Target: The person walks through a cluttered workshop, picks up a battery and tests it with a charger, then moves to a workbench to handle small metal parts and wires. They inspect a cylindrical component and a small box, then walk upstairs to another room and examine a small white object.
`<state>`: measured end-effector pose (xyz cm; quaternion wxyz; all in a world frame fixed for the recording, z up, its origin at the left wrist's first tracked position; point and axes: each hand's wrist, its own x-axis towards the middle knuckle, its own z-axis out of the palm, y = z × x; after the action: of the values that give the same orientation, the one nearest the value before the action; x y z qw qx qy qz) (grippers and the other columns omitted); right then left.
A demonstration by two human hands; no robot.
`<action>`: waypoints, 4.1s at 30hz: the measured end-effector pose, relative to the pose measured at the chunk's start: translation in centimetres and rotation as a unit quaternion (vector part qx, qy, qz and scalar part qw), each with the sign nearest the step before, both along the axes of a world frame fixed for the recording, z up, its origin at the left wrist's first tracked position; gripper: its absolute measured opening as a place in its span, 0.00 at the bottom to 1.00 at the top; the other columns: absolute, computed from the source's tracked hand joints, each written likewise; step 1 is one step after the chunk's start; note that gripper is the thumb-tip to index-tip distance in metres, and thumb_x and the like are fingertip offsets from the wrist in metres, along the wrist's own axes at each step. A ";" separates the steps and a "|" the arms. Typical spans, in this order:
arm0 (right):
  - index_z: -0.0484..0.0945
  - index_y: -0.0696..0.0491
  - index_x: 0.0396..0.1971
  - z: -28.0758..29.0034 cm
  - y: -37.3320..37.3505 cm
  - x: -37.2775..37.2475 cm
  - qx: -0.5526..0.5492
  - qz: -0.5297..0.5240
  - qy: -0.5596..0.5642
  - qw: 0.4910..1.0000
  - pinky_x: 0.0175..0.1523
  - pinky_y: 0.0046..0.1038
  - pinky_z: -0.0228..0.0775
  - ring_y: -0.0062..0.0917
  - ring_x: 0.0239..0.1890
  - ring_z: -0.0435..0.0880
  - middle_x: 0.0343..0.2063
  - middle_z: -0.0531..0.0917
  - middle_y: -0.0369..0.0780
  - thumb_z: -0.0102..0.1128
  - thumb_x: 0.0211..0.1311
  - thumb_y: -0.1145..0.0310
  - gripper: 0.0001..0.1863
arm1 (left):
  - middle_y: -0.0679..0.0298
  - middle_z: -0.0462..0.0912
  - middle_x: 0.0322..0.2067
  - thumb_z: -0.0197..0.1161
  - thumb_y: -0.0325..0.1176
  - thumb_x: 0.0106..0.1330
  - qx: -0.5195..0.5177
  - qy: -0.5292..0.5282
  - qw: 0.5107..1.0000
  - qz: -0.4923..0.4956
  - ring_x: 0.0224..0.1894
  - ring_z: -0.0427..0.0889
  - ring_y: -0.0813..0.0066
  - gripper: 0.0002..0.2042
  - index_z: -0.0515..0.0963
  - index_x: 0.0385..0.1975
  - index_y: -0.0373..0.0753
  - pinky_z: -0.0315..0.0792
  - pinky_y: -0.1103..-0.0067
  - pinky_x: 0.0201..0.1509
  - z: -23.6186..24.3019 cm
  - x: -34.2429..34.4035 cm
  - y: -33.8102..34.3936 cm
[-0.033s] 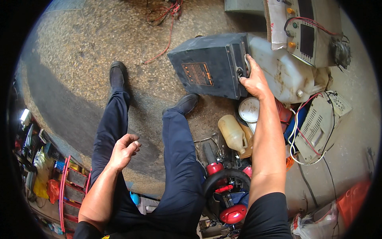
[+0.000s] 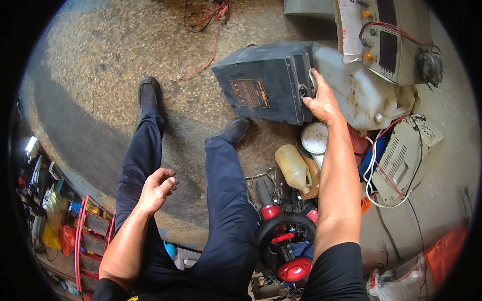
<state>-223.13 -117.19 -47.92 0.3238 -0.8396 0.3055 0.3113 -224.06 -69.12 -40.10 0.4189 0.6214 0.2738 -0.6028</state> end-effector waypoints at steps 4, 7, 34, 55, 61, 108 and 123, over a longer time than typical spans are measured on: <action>0.59 0.51 0.69 0.1 0.1 0.0 0.014 -0.033 -0.001 0.999 0.51 0.25 0.68 0.24 0.42 0.73 0.44 0.76 0.40 0.59 0.46 0.81 0.44 | 0.67 0.78 0.27 0.60 0.30 0.65 -0.001 0.004 1.000 -0.006 0.31 0.74 0.83 0.13 0.76 0.44 0.28 0.70 0.83 0.37 0.0 0.2 0.2; 0.58 0.51 0.69 0.0 0.2 0.0 0.011 -0.046 0.008 0.999 0.51 0.24 0.68 0.24 0.42 0.73 0.44 0.76 0.40 0.57 0.46 0.82 0.44 | 0.67 0.78 0.28 0.60 0.31 0.65 -0.003 0.000 1.000 -0.002 0.31 0.74 0.83 0.13 0.76 0.44 0.29 0.70 0.83 0.38 0.0 0.2 0.4; 0.62 0.61 0.64 -0.4 3.3 0.9 -0.079 -0.079 -0.028 0.993 0.66 0.37 0.60 0.44 0.63 0.70 0.59 0.71 0.57 0.72 0.44 0.51 0.49 | 0.67 0.78 0.28 0.61 0.32 0.64 -0.016 -0.005 1.000 -0.006 0.32 0.74 0.83 0.14 0.76 0.44 0.29 0.70 0.83 0.38 0.0 0.6 1.5; 0.60 0.60 0.64 -0.8 3.2 1.1 -0.097 -0.056 0.008 0.994 0.66 0.37 0.61 0.45 0.61 0.71 0.58 0.71 0.57 0.71 0.40 0.58 0.49 | 0.66 0.79 0.29 0.60 0.33 0.64 -0.018 -0.002 1.000 0.001 0.32 0.75 0.82 0.15 0.76 0.45 0.28 0.71 0.82 0.38 0.2 1.6 1.5; 0.59 0.60 0.65 -0.6 3.1 1.1 -0.077 -0.045 0.005 0.996 0.65 0.36 0.62 0.45 0.61 0.72 0.58 0.72 0.57 0.71 0.38 0.62 0.49 | 0.67 0.79 0.28 0.60 0.32 0.64 -0.015 0.007 1.000 0.006 0.31 0.74 0.83 0.14 0.76 0.45 0.28 0.70 0.83 0.37 0.3 1.8 1.2; 0.58 0.54 0.67 0.7 4.0 0.6 -0.081 0.004 0.012 0.997 0.57 0.31 0.68 0.37 0.48 0.79 0.47 0.79 0.50 0.59 0.44 0.78 0.43 | 0.70 0.77 0.27 0.61 0.31 0.65 -0.020 0.018 0.999 0.022 0.30 0.72 0.85 0.13 0.76 0.44 0.28 0.68 0.84 0.35 0.2 2.2 1.4; 0.58 0.57 0.66 1.1 7.0 0.0 -0.077 -0.030 -0.002 0.997 0.61 0.34 0.66 0.43 0.56 0.75 0.57 0.72 0.54 0.64 0.43 0.75 0.44 | 0.67 0.79 0.28 0.61 0.32 0.64 -0.027 0.019 0.999 0.023 0.31 0.74 0.82 0.14 0.77 0.45 0.29 0.70 0.82 0.37 0.2 3.1 2.3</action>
<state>-223.15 -110.16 -46.83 0.2679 -0.8532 0.3526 0.2755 -220.95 -66.85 -39.93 0.4439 0.5918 0.2795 -0.6120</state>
